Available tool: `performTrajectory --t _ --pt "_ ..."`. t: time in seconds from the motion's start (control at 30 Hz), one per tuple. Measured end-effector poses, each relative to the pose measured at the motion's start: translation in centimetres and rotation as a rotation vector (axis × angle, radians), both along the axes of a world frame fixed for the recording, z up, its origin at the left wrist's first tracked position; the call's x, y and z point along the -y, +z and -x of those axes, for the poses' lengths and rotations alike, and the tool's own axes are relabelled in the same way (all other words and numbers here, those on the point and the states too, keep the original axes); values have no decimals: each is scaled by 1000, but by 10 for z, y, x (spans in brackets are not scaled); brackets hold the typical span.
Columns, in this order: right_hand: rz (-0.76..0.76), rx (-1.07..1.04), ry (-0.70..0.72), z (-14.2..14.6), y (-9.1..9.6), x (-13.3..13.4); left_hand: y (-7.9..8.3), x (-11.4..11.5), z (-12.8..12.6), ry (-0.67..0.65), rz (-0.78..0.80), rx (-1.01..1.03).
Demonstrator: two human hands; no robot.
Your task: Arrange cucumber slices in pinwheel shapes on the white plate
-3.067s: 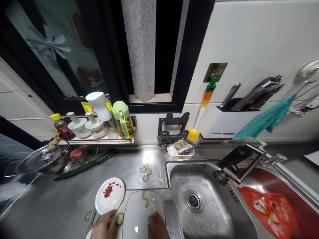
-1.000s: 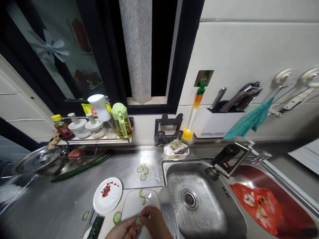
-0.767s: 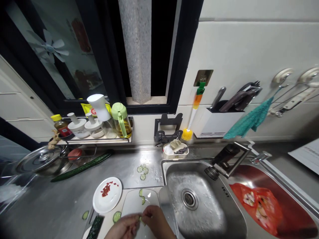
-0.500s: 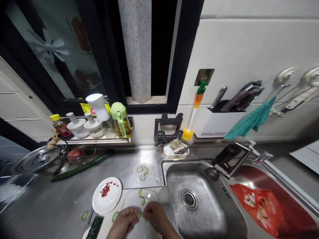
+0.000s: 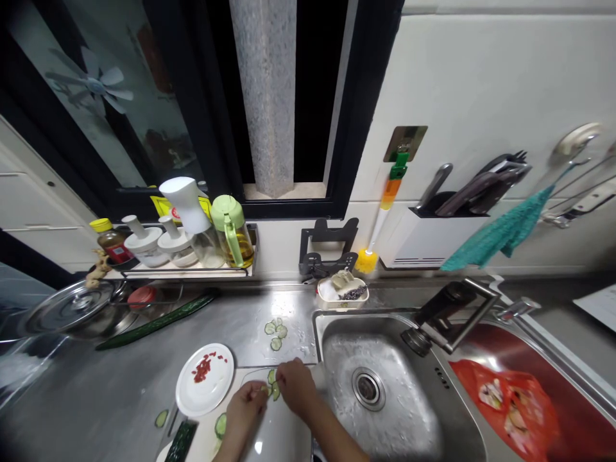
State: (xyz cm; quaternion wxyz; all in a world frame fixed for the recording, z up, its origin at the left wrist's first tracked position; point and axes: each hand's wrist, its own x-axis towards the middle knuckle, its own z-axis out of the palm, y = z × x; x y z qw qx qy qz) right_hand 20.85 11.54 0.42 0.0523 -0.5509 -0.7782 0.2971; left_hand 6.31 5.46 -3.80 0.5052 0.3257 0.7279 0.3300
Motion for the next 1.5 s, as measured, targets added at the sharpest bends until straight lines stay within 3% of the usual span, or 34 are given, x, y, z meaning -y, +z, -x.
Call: performTrajectory --t 0.23,0.87,1.03,1.33,1.5 --pt "-36 112 102 7 4 -11 11 -6 -8 19 33 -139" --pt "-22 187 110 9 -1 -10 0 -1 -14 -61 -2 -288" --pt "-39 191 107 10 3 -6 -2 0 -16 -95 -40 -321" --pt "-66 206 114 11 0 -5 14 2 -15 -115 -162 -455" --pt "-72 205 102 10 -4 -4 12 3 -15 -136 -208 -436"
